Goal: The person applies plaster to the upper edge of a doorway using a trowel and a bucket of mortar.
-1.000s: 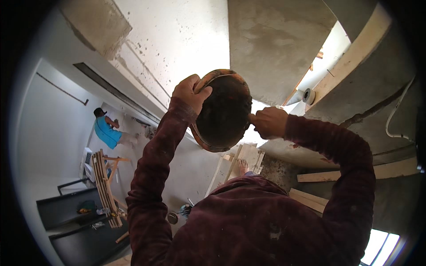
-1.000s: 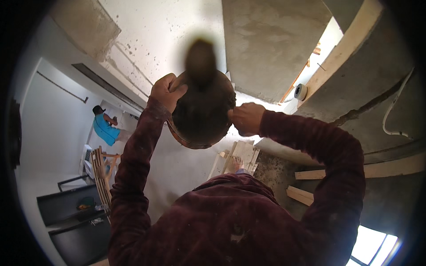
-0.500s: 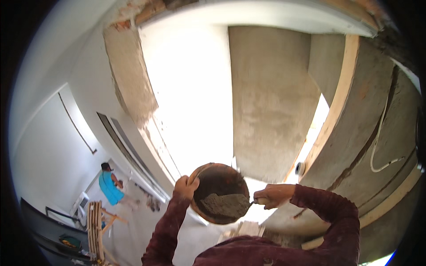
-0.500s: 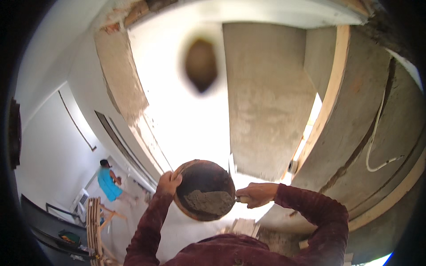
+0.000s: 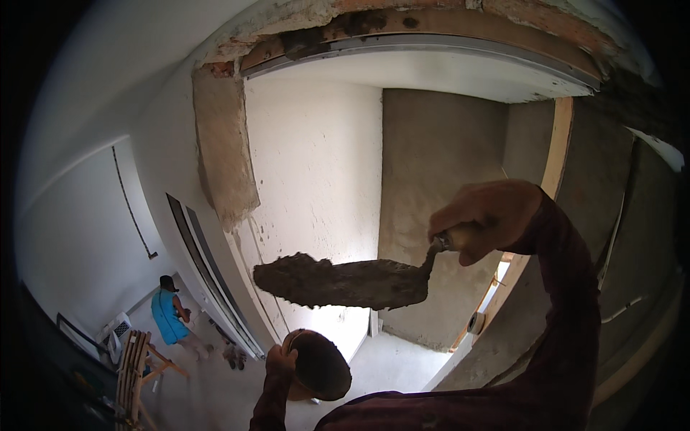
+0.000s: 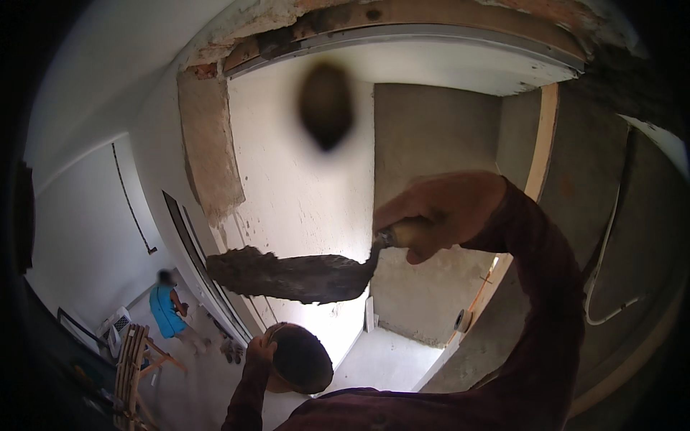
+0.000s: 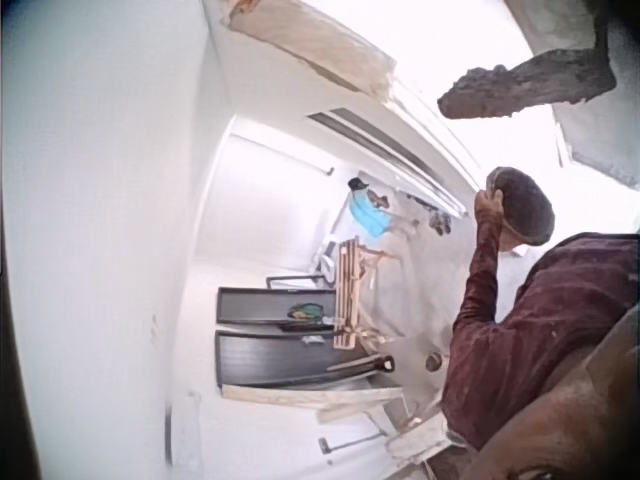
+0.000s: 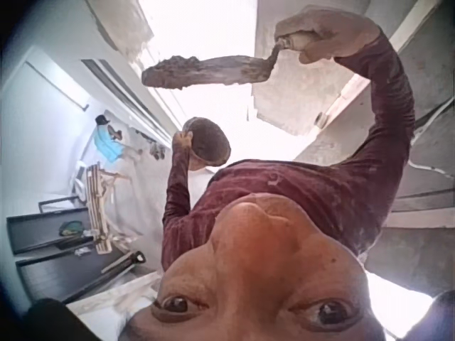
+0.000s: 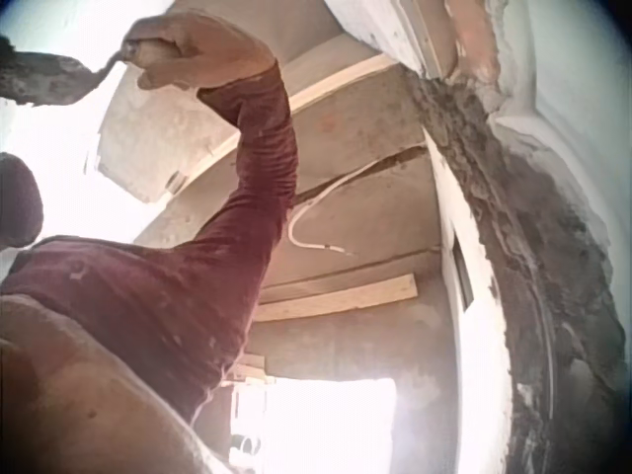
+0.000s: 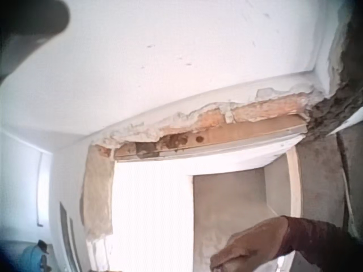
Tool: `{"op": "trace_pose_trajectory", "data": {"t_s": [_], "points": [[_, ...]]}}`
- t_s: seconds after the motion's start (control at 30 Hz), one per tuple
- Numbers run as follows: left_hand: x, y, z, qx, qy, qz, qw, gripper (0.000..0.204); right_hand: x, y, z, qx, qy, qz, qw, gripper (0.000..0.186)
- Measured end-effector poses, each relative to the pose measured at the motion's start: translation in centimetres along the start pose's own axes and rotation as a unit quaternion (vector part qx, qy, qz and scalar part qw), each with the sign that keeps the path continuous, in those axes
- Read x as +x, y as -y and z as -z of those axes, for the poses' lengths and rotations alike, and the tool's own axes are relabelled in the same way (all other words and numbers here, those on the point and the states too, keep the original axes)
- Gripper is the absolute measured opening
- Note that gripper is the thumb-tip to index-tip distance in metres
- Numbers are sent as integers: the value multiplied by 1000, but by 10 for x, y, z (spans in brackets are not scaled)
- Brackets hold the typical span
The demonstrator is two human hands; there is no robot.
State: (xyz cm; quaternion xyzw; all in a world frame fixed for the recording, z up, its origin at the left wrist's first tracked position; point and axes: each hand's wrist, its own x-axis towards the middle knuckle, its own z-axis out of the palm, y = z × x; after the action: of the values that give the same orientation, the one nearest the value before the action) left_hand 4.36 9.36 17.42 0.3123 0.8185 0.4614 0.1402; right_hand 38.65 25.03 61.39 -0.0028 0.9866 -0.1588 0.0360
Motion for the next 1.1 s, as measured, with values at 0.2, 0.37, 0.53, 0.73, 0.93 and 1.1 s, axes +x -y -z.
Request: {"op": "trace_pose_trajectory", "data": {"t_s": [0.2, 0.37, 0.53, 0.73, 0.93, 1.1], "points": [[17, -8, -30, -28, 7, 51, 998, 33, -30, -34, 99, 74, -326, -187, 924, 25], [28, -57, -6, 13, -7, 26, 1000, 32, -79, -11, 114, -5, -312, -145, 939, 23], [90, -139, -19, -55, 80, -45, 994, 43, -53, -36, 85, -608, -393, -79, 685, 18], [133, -252, -33, -114, 91, -118, 982, 35, -12, -24, 97, -716, -404, -168, 545, 20], [156, -288, -53, -169, 110, -154, 967, 33, 7, -9, 117, -699, -356, -183, 592, 25], [148, -299, -56, -126, 177, -172, 961, 29, -8, 18, 138, -612, -263, -358, 655, 27]]}}
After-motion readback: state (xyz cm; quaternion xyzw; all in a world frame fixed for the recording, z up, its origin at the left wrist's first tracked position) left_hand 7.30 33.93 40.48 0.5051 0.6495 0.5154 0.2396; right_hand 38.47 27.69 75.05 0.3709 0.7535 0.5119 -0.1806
